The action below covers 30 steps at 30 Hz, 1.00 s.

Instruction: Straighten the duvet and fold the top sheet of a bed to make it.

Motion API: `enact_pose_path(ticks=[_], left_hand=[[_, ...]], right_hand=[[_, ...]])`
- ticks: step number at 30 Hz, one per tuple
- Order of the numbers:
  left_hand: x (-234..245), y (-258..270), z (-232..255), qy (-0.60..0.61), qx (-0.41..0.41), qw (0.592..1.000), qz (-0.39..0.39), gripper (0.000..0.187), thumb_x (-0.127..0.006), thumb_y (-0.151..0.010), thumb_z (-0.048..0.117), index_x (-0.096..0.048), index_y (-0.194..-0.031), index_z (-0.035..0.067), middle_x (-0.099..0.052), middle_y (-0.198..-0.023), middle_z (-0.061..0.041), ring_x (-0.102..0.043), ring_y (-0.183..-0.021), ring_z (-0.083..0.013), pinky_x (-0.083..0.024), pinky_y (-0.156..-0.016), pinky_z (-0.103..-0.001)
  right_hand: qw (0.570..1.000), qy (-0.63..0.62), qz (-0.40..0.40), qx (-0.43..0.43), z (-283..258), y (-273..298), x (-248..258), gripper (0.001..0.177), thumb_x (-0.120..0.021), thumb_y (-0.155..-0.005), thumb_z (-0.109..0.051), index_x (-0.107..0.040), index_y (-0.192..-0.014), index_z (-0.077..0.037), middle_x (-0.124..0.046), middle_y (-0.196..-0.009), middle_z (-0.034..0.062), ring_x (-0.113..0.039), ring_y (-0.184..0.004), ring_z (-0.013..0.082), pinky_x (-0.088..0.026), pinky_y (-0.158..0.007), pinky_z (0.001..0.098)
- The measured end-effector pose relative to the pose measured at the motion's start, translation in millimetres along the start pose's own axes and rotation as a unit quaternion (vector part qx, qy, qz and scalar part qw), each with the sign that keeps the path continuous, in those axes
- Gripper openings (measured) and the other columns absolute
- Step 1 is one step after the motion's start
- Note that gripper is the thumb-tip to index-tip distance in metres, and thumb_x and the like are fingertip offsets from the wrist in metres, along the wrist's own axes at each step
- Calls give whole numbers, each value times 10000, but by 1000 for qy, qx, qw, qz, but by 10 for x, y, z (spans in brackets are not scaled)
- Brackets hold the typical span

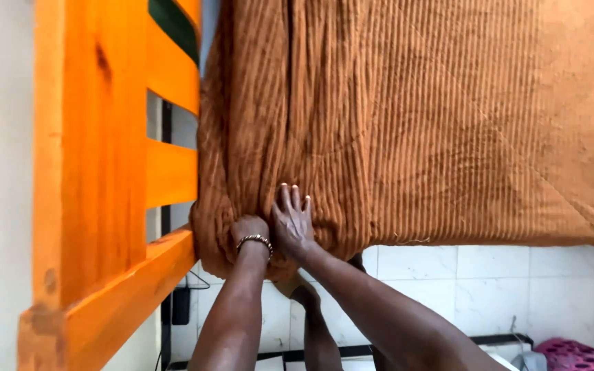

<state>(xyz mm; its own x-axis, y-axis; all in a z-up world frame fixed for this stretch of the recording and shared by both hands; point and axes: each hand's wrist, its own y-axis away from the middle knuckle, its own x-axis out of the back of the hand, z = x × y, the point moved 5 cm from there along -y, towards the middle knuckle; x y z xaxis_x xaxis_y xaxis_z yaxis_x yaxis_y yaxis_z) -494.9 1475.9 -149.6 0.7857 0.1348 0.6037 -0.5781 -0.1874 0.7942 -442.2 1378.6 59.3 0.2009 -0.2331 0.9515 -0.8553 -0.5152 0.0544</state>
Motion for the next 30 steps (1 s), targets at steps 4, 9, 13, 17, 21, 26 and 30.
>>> enact_pose_path(ticks=[4, 9, 13, 17, 21, 26, 30], left_hand=[[86, 123, -46, -4, 16, 992, 122, 381, -400, -1003, 164, -778, -1044, 150, -717, -969, -41, -685, -1014, -227, -517, -812, -394], [-266, -206, -3, 5, -18, 993, 120, 366, -417, -963, 140, -778, -1006, 103, -711, -912, -92, -686, -954, -269, -530, -782, -403], [-135, -418, 109, -52, -24, 996, 70, 381, -414, -1012, 132, -790, -1052, 178, -740, -1002, -5, -693, -1043, -196, -475, -859, -392], [249, -413, 64, -13, -52, 996, -77, 422, -337, -1072, 312, -615, -1388, 280, -727, -1260, -103, -683, -1188, -359, -528, -873, -560], [1500, 964, -91, 34, -33, 996, -78, 379, -420, -1027, 306, -684, -1299, 289, -740, -1250, -83, -679, -1211, -334, -547, -920, -520], [2347, 2216, -470, 81, -35, 991, -98, 253, -633, -927, 206, -807, -1099, 140, -770, -1196, -118, -688, -1222, -334, -543, -1039, -476], [2072, 2163, -772, 37, -42, 996, -74, 217, -698, -855, 245, -824, -994, 136, -798, -1073, -104, -734, -1123, -338, -575, -961, -502]], right_hand=[[982, -16, -187, -36, 170, -62, -228, 490, -549, -945, -148, -615, -1430, -158, -242, -1704, 179, -226, -1544, 449, -301, -1166, 672], [977, -38, -210, -18, 285, -55, -553, 627, -445, -892, -159, -513, -1507, -259, -242, -1709, 126, -232, -1547, 439, -267, -1176, 686], [980, 27, -190, -54, 376, -212, -1183, 504, -455, -949, -252, -584, -1436, -259, -354, -1661, 125, -228, -1553, 409, -182, -1187, 693], [967, -33, -243, -70, 170, -270, -515, 504, -487, -957, -199, -565, -1455, -211, -360, -1648, 115, -237, -1548, 406, -173, -1199, 684], [989, -95, -113, -24, 298, -63, -446, 633, -792, -761, -290, -667, -1375, -198, -423, -1630, 108, -268, -1548, 380, -168, -1210, 658], [801, -522, -73, -283, -294, 373, -315, 150, -601, -748, 90, -741, -733, 38, -707, -692, 279, -736, -697, 384, -571, -548, 466], [850, -405, -265, -209, -371, 304, -890, 342, -747, -891, -338, -703, -1192, -495, -756, -1088, -97, -713, -1083, 115, -597, -888, 347]])
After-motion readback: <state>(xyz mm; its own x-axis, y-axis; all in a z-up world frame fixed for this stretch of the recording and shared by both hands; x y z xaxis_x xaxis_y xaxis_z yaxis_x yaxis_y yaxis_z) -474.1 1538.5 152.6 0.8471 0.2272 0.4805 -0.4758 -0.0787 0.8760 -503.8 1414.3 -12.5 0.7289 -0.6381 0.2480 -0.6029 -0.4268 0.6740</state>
